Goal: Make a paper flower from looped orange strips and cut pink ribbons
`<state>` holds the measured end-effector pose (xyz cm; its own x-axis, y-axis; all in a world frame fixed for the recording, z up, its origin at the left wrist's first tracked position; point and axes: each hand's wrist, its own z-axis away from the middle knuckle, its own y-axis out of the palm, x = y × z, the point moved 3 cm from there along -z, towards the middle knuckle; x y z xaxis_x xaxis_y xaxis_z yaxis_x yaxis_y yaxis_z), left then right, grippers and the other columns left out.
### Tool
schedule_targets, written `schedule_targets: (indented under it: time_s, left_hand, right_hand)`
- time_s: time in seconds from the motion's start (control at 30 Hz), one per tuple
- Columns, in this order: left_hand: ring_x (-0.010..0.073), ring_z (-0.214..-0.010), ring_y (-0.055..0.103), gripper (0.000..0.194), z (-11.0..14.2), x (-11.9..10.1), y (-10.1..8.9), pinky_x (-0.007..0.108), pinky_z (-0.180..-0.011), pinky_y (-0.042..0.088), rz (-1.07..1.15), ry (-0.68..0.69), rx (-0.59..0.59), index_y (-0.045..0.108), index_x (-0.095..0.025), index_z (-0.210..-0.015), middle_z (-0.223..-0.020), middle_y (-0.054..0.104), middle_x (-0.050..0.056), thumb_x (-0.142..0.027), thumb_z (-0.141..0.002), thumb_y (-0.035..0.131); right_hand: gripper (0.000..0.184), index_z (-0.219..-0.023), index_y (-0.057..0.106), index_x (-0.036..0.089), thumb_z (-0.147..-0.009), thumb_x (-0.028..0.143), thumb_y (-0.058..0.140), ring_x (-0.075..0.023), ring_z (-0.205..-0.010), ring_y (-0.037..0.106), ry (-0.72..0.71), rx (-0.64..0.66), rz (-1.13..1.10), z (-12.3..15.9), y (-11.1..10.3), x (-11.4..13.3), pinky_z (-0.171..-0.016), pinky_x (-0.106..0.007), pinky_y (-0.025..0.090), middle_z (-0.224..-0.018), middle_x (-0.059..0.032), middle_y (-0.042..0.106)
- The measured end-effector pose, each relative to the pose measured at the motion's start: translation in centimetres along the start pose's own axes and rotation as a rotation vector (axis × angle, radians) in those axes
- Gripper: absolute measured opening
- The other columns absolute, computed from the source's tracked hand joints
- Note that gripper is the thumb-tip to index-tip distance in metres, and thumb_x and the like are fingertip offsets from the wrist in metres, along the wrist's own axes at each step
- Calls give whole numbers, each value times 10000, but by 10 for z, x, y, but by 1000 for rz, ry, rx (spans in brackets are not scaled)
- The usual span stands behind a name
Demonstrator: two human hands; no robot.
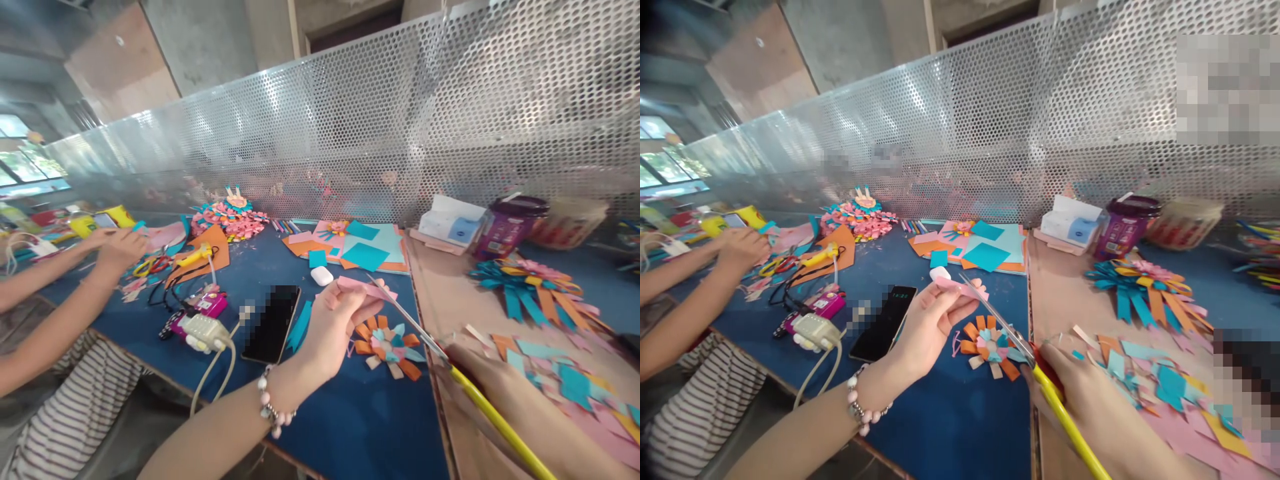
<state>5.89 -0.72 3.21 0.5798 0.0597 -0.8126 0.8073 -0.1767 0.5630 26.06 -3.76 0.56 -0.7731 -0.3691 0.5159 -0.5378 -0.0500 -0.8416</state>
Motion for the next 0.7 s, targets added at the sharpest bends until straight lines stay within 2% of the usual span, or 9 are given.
schedule_targets:
  time_s: [0.4, 0.7]
  left_hand:
    - [213, -984, 670, 130, -2, 2, -1, 355, -964, 494, -1, 19, -18, 679, -117, -813, -984, 719, 102, -242, -820, 642]
    - [211, -978, 676, 151, -2, 4, -4, 328, -935, 508, -23, -14, -89, 684, -118, -830, -1000, 722, 106, -263, -788, 677]
  right_hand:
    - [276, -633, 441, 251, -863, 403, 437, -173, -468, 514, 22, 11, 22, 1, -1, 7, -470, -294, 393, -559, -30, 547]
    - [269, -663, 435, 238, -887, 387, 419, -163, -522, 507, 22, 34, 40, 1, 0, 4, -512, -286, 378, -612, -31, 569]
